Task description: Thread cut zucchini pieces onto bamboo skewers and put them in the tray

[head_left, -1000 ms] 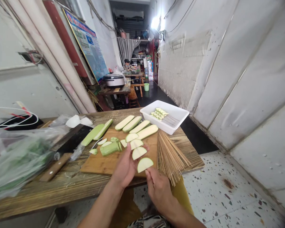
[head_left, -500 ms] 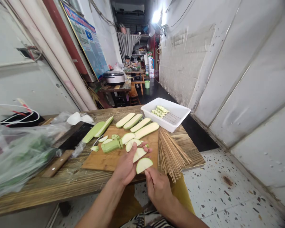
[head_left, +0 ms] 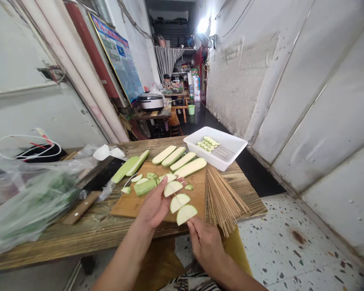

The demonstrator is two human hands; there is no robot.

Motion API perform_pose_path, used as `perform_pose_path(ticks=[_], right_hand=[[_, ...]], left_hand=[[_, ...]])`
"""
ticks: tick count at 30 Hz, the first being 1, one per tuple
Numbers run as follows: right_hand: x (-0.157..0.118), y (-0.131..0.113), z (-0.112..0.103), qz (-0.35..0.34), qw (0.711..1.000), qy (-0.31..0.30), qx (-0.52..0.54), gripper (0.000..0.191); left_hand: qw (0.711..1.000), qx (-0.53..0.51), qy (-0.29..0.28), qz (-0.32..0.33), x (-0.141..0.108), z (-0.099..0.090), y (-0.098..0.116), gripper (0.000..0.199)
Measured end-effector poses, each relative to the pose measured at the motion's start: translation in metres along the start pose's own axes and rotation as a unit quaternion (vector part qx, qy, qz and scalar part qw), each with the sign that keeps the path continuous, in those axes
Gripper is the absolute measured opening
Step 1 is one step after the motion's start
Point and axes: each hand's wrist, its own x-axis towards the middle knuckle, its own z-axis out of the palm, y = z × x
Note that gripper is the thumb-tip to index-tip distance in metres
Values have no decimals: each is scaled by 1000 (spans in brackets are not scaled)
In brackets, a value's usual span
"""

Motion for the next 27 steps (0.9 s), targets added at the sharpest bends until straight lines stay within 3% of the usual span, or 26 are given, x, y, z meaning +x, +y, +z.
perform_pose_path(ticks=[5,17,27], right_hand=[[0,-1,0,-8,1000,-13,19,30],[0,-1,-3,0,999,10,40,29],[3,1,-3,-4,999,12,32,29]], left_hand=[[999,28,-12,-16,2,-3,-1,28],[996,49,-54,44,-4,3,-7,29],[996,64,-62,30,-5,6,-8,33]])
